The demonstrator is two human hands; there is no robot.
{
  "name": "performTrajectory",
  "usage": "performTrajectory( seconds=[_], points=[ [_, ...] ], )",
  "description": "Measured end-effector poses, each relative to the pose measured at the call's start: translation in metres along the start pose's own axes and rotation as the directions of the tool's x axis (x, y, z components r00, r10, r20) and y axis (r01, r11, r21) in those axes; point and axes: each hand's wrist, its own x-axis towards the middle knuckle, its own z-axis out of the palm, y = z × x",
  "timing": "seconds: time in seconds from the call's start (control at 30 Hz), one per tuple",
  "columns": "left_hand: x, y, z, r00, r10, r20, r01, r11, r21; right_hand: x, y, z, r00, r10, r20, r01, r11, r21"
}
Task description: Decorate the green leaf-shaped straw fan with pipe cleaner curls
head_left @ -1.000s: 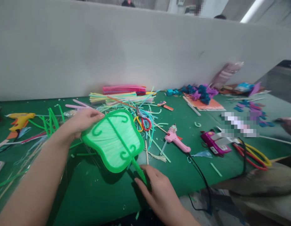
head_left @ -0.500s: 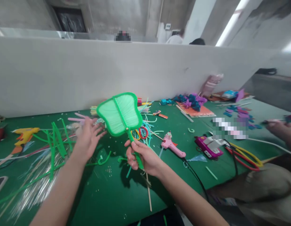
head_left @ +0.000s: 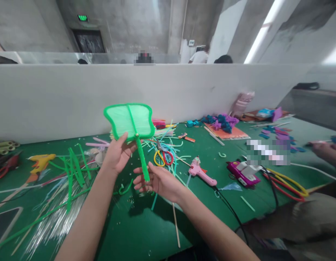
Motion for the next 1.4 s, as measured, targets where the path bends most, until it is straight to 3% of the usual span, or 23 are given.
performTrajectory(
  seconds=[0.2,0.63,0.77,0.83,0.9,0.97,1.07,1.27,1.4],
  points=[
    [0.015,0.016,-0.002,0.992,0.126,0.015,-0.125,0.991,-0.038,-0.018,0.013,0.006,0.995,-0.098,0.006,0.098,0.995,0.000],
    [0.013,0.023,-0.003,0.979,0.197,0.049,-0.200,0.978,0.066,-0.023,0.021,0.002,0.994,-0.088,-0.058,0.088,0.996,0.000],
    [0.009,0.024,0.000,0.977,0.208,0.055,-0.213,0.970,0.118,-0.027,0.020,0.004,0.990,-0.104,-0.093,0.091,0.987,-0.135],
    [0.005,0.024,0.003,0.974,0.220,0.051,-0.225,0.965,0.135,-0.028,0.018,0.005,0.934,-0.293,-0.204,0.196,0.898,-0.395],
    [0.002,0.023,0.007,0.971,0.235,0.039,-0.238,0.960,0.146,-0.027,0.015,0.005,0.775,-0.580,-0.251,0.247,0.643,-0.725],
    [-0.002,0.021,0.012,0.967,0.253,0.018,-0.253,0.955,0.152,-0.026,0.013,0.004,0.632,-0.759,-0.159,0.195,0.354,-0.915],
    [-0.006,0.019,0.018,0.960,0.279,-0.023,-0.272,0.948,0.163,-0.023,0.012,0.002,0.556,-0.831,-0.017,0.163,0.129,-0.978],
    [-0.007,0.017,0.022,0.952,0.304,-0.042,-0.293,0.942,0.166,-0.018,0.012,0.001,0.473,-0.880,0.036,0.124,0.026,-0.992],
    [-0.010,0.016,0.025,0.949,0.311,-0.056,-0.299,0.941,0.156,-0.019,0.010,0.002,0.455,-0.890,0.041,0.122,0.016,-0.992]
  ],
)
